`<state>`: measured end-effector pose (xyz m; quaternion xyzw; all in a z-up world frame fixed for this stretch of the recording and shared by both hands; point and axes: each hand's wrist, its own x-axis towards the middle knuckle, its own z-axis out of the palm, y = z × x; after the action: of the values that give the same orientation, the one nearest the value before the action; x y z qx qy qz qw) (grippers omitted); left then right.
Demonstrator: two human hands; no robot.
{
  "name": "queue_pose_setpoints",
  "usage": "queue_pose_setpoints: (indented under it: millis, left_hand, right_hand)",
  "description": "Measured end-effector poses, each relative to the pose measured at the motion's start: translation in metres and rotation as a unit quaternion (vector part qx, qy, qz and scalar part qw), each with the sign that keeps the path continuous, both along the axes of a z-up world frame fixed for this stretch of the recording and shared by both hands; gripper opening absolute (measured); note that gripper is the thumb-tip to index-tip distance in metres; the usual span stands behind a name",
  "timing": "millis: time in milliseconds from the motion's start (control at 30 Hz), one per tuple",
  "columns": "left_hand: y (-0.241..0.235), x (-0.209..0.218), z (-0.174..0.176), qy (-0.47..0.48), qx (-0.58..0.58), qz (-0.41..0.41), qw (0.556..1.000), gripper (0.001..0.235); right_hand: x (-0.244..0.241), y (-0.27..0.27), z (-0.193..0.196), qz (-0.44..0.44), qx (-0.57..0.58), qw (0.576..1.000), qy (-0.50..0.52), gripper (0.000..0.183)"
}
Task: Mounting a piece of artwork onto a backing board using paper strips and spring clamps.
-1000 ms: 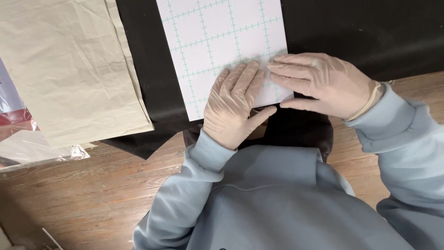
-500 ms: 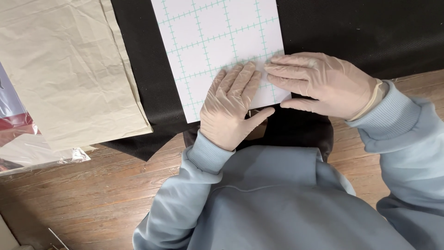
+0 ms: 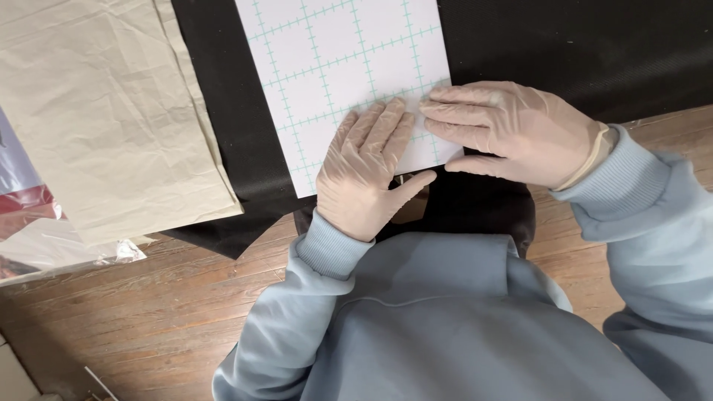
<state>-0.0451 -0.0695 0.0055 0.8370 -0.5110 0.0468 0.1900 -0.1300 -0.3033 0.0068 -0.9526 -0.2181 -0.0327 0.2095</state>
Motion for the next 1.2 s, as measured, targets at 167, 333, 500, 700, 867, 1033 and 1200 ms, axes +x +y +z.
queue_pose_setpoints:
  millis: [167,333,500,700,867,1033,1200]
  left_hand:
    - [0.000,0.001,0.001,-0.002,0.004,-0.004,1.000,0.075]
    - [-0.001,-0.001,0.000,0.002,-0.006,0.003,1.000,0.072]
    - [-0.002,-0.009,-0.010,0.008,-0.014,0.007,1.000,0.085]
    - [-0.007,-0.019,-0.015,0.005,-0.005,0.014,1.000,0.087]
    - [-0.012,-0.020,-0.015,-0.004,0.006,0.032,0.999,0.082]
    - [-0.015,-0.019,-0.014,-0.002,0.016,0.036,0.999,0.078]
    - [-0.012,-0.020,-0.013,0.009,0.006,0.033,0.999,0.080]
  right_hand:
    - [-0.001,0.000,0.003,-0.009,-0.025,1.000,0.004,0.054]
    - [-0.030,0.014,0.017,-0.032,0.006,0.999,-0.026,0.050]
    - [-0.085,0.063,0.006,-0.400,0.258,0.877,0.066,0.054]
    - [-0.088,0.098,-0.006,-0.405,0.276,0.869,0.064,0.073]
    - [-0.087,0.105,-0.003,-0.413,0.268,0.867,0.076,0.074]
    - [-0.082,0.105,0.005,-0.436,0.253,0.863,0.049,0.069]
    - [-0.090,0.099,0.007,-0.437,0.279,0.855,-0.005,0.058]
